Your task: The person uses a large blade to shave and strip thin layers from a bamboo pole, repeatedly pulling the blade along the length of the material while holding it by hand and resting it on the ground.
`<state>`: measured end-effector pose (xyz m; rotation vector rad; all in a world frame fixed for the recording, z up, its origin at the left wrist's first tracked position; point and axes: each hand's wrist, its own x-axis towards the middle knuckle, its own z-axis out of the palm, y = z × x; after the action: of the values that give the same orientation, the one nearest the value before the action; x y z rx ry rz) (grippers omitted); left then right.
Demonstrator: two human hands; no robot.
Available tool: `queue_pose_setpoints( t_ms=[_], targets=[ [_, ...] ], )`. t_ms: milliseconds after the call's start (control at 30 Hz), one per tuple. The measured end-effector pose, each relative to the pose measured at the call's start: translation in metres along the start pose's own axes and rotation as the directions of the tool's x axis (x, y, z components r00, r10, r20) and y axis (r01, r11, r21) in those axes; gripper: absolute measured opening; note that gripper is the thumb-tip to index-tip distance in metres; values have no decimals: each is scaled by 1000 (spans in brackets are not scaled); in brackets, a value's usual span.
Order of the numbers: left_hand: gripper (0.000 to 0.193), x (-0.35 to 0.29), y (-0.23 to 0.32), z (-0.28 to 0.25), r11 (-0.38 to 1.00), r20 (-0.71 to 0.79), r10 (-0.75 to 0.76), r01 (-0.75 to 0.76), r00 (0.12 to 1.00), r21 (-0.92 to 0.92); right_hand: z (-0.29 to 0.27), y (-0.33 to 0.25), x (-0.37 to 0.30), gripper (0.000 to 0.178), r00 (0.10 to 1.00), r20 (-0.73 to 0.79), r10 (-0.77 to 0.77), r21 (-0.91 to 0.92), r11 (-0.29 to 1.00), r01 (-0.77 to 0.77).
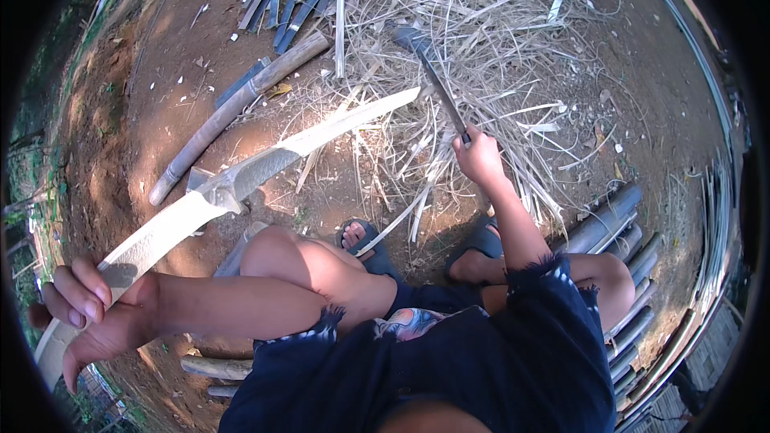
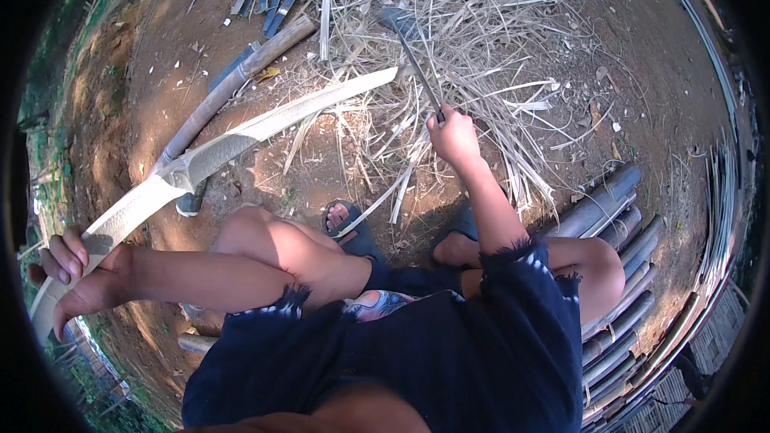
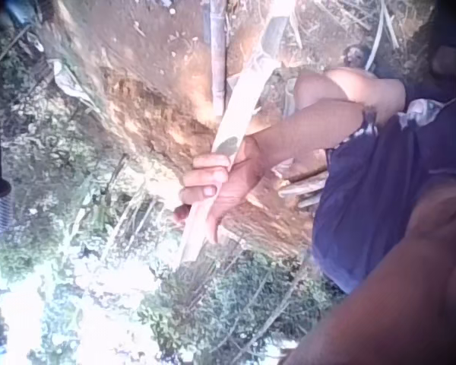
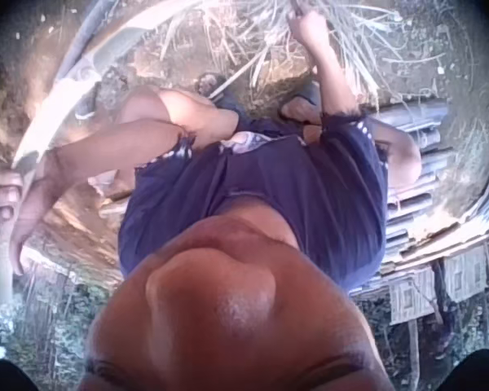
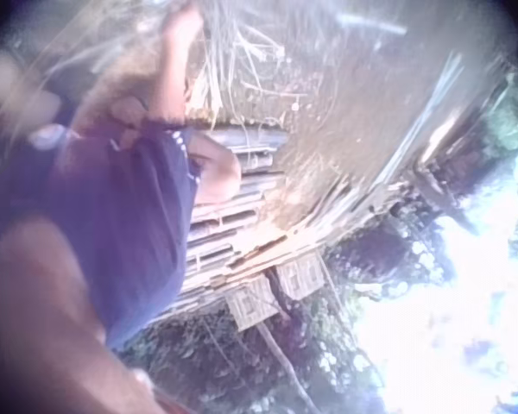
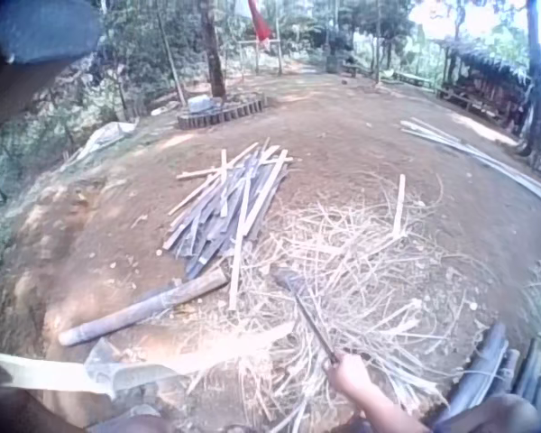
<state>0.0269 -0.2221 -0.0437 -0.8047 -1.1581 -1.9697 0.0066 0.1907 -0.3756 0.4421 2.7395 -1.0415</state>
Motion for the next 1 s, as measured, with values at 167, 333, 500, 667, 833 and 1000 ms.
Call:
queue_pose_setpoints(
  t_ms=[167,333,500,667,833,1000],
  targets=[
    [72,-3,3,3,1000,140,-5,8,990,-21,-54,-127,-103,38,931,8,-365,194,914,357],
    [67,-3,1,-2,965,378,-24,121,925,-234,-83,-204,-183,62,685,-27,-728,243,660,711],
    [60,-4,-8,9,928,475,62,125,878,-350,-85,-203,-182,56,742,-29,-669,142,732,666],
    [50,-12,-18,25,900,394,114,73,912,-430,-63,-167,-177,56,874,-18,-486,129,866,484],
    [44,-16,-22,35,877,312,104,61,944,-476,-68,-173,-173,56,828,19,-560,157,820,551],
    [43,-11,-17,22,939,240,51,35,969,-343,-22,-101,-122,47,894,-174,-414,104,895,434]
  ],
)
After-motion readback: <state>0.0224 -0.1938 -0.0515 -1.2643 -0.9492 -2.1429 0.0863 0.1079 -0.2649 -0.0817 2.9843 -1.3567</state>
